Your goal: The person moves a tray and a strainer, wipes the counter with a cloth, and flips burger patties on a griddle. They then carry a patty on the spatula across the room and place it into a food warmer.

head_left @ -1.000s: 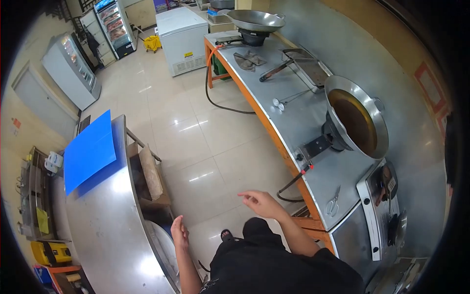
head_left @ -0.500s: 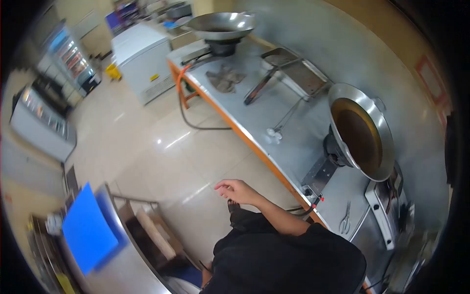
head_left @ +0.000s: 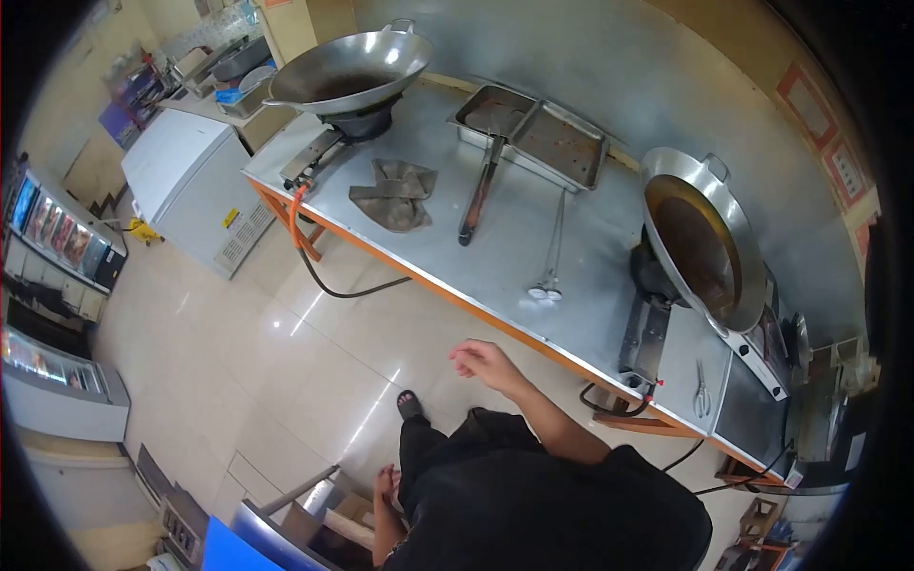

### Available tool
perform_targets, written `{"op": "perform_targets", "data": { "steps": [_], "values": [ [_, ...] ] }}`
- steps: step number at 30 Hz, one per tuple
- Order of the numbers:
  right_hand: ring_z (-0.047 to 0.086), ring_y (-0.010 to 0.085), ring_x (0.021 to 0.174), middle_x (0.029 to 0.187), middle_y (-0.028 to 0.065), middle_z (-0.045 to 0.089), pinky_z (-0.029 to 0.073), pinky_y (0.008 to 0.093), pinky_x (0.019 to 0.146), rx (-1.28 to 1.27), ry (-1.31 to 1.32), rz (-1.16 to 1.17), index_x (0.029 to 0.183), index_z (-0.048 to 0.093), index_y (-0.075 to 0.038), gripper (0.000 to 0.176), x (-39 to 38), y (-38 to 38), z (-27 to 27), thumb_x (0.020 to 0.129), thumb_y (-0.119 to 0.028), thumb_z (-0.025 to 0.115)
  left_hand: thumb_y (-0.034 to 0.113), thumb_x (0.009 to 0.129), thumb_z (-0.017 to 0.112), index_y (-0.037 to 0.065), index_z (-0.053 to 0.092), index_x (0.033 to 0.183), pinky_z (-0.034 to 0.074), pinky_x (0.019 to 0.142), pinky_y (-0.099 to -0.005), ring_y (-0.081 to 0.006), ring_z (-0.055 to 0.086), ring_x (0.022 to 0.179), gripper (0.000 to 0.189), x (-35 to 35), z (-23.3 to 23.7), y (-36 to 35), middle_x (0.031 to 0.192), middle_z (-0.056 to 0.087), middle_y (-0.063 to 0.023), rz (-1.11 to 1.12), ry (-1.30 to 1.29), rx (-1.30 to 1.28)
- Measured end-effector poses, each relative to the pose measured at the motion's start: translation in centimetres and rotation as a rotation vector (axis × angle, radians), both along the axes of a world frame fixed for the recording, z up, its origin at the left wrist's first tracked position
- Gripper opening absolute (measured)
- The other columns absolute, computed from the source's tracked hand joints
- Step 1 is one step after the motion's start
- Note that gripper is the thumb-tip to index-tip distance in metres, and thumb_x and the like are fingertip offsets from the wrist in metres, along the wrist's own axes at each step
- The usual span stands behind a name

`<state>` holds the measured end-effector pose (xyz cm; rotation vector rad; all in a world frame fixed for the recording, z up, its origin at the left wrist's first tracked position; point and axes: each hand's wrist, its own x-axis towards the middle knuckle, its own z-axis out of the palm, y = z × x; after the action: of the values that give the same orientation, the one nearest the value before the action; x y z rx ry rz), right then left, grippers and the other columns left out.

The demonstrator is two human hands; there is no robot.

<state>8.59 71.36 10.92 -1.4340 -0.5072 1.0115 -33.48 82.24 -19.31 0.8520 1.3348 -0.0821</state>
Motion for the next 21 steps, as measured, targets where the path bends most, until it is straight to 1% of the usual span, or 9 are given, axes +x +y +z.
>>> {"op": "perform_targets", "data": {
  "steps": [3,5,7,9,14,16,17,19,21],
  "values": [
    [0.059,0.0122,0.076,0.085,0.0035,0.059,0.050,0.0261,0.071,-0.055,0.136,-0.231,0.102,0.061,-0.005,0.020,0.9,0.3,-0.3,0.094,-0.021,0.052,0.035,0.090,0.054,0.013,0.052,0.117,0.050,0.072,-0.0404,-0.0234,0.060,0.085,0.036,2.8,3.8,9.8,0.099,0.059,-0.0093,0.105,-0.017,0.001],
    [0.058,0.0130,0.074,0.087,0.0039,0.058,0.050,0.0262,0.070,-0.064,0.207,-0.417,0.104,0.060,-0.006,0.020,2.8,0.8,-0.3,0.094,-0.022,0.052,0.035,0.090,0.053,0.012,0.052,0.118,0.049,0.075,-0.0401,-0.0242,0.060,0.090,0.036,4.2,5.9,15.3,0.105,0.059,-0.0097,0.062,-0.050,0.115],
    [0.058,0.0152,0.079,0.093,0.0044,0.057,0.050,0.0289,0.072,0.143,0.417,-0.686,0.109,0.057,-0.008,0.022,6.9,1.1,-1.7,0.093,-0.023,0.052,0.035,0.090,0.054,0.012,0.052,0.118,0.050,0.074,-0.0384,-0.0241,0.060,0.090,0.036,5.4,7.1,19.2,0.106,0.059,-0.0105,0.079,-0.028,0.162],
    [0.056,0.0166,0.088,0.100,0.0044,0.056,0.049,0.0311,0.075,0.258,0.506,-0.781,0.114,0.056,-0.010,0.027,13.1,0.4,-5.3,0.091,-0.024,0.054,0.034,0.090,0.055,0.012,0.052,0.117,0.050,0.073,-0.0377,-0.0242,0.060,0.090,0.036,6.3,8.5,22.0,0.106,0.059,-0.0108,0.085,-0.023,0.173],
    [0.053,0.0202,0.097,0.115,0.0084,0.051,0.047,0.0331,0.083,0.299,0.432,-1.054,0.124,0.049,-0.009,0.039,27.0,2.6,-5.4,0.091,-0.029,0.053,0.037,0.090,0.053,0.012,0.049,0.121,0.050,0.075,-0.0401,-0.0256,0.058,0.091,0.040,8.3,7.9,23.9,0.109,0.056,-0.0106,-0.026,0.020,0.122],
    [0.052,0.0244,0.104,0.123,0.0113,0.048,0.046,0.0354,0.086,0.311,0.395,-1.148,0.131,0.042,-0.008,0.045,32.2,3.7,-4.4,0.092,-0.028,0.050,0.034,0.091,0.051,0.013,0.048,0.121,0.050,0.073,-0.0428,-0.0285,0.059,0.090,0.037,7.4,5.6,23.7,0.106,0.058,-0.0124,-0.004,-0.025,0.066],
    [0.051,0.0267,0.107,0.126,0.0130,0.046,0.046,0.0366,0.088,0.307,0.380,-1.206,0.135,0.039,-0.008,0.047,34.1,4.2,-4.1,0.093,-0.028,0.048,0.035,0.092,0.049,0.013,0.047,0.123,0.050,0.072,-0.0422,-0.0282,0.059,0.090,0.038,8.1,6.3,23.2,0.106,0.058,-0.0121,-0.066,0.077,0.003],
    [0.048,0.0296,0.113,0.130,0.0156,0.043,0.044,0.0385,0.093,0.336,0.379,-1.301,0.137,0.036,-0.008,0.049,37.7,4.6,-4.3,0.093,-0.027,0.047,0.035,0.092,0.049,0.012,0.047,0.123,0.049,0.071,-0.0412,-0.0271,0.059,0.089,0.038,8.7,12.9,20.6,0.107,0.058,-0.0115,-0.281,-0.155,0.069],
    [0.048,0.0299,0.112,0.130,0.0158,0.042,0.044,0.0399,0.094,0.320,0.432,-1.352,0.137,0.037,-0.010,0.049,40.5,4.9,-4.2,0.093,-0.027,0.049,0.035,0.092,0.049,0.012,0.048,0.122,0.049,0.071,-0.0417,-0.0271,0.059,0.088,0.038,9.0,13.0,21.7,0.106,0.059,-0.0115,-0.365,-0.146,0.053]
  ]
}}
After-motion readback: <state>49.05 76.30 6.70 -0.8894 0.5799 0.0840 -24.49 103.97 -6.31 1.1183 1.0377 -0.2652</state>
